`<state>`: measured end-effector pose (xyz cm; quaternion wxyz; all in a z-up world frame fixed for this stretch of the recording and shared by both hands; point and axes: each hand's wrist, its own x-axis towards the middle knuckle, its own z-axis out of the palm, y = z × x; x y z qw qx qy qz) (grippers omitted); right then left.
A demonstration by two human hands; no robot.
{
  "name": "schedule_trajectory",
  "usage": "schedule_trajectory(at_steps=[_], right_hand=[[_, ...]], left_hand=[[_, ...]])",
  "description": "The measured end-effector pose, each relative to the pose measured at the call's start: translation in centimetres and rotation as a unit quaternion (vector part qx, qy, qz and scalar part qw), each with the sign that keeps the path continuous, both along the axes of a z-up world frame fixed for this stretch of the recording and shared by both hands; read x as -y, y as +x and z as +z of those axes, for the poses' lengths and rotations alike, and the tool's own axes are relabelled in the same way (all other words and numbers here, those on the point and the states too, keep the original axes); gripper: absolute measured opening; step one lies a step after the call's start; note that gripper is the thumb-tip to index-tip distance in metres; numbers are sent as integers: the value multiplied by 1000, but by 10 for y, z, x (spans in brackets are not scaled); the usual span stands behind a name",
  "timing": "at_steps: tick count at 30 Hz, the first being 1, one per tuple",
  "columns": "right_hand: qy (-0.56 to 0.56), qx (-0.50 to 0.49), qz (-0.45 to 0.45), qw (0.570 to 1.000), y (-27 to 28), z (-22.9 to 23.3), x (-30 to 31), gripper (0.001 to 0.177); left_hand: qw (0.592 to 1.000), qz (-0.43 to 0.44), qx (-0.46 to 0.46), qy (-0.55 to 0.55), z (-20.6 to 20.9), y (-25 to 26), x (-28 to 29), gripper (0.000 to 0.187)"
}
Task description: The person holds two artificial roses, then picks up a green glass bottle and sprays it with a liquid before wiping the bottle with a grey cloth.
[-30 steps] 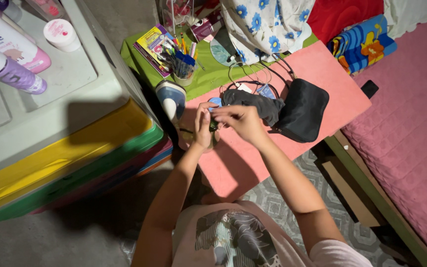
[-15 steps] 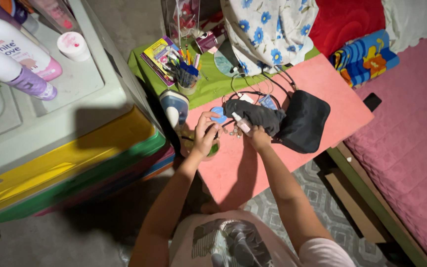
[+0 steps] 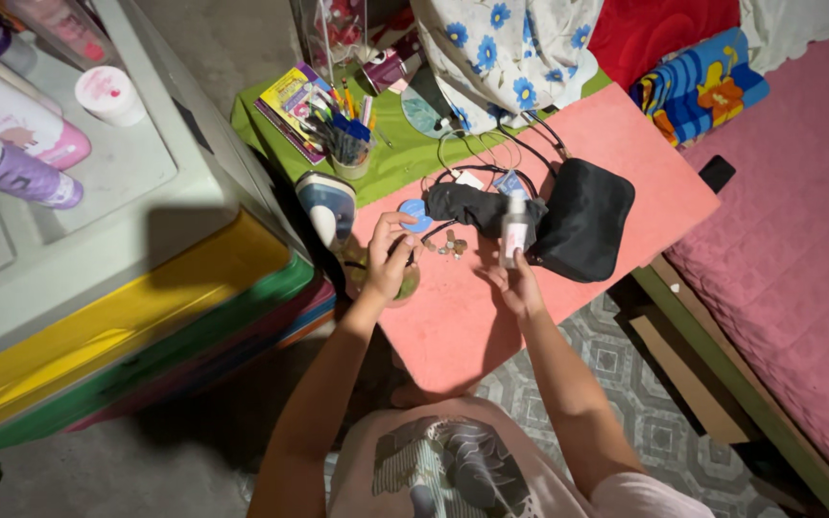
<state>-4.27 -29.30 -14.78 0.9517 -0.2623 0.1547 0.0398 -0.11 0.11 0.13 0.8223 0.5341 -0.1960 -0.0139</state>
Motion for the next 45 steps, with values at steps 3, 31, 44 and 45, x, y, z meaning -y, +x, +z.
schedule_trajectory(at_steps=[3, 31, 44, 45], right_hand=[[-203, -56, 75, 975, 12, 2, 5, 42], [-894, 266, 70, 353, 75, -17, -79, 49], [-824, 215, 109, 512, 63, -17, -44, 8], [-820, 201, 87, 529, 63, -12, -42, 9]], left_hand=[[1000, 1, 4, 10, 0, 2, 0, 23], [999, 9, -28, 34, 1, 2, 0, 17], [1000, 4, -14, 21, 3, -1, 3, 12], [998, 4, -43, 35, 3, -1, 3, 12]])
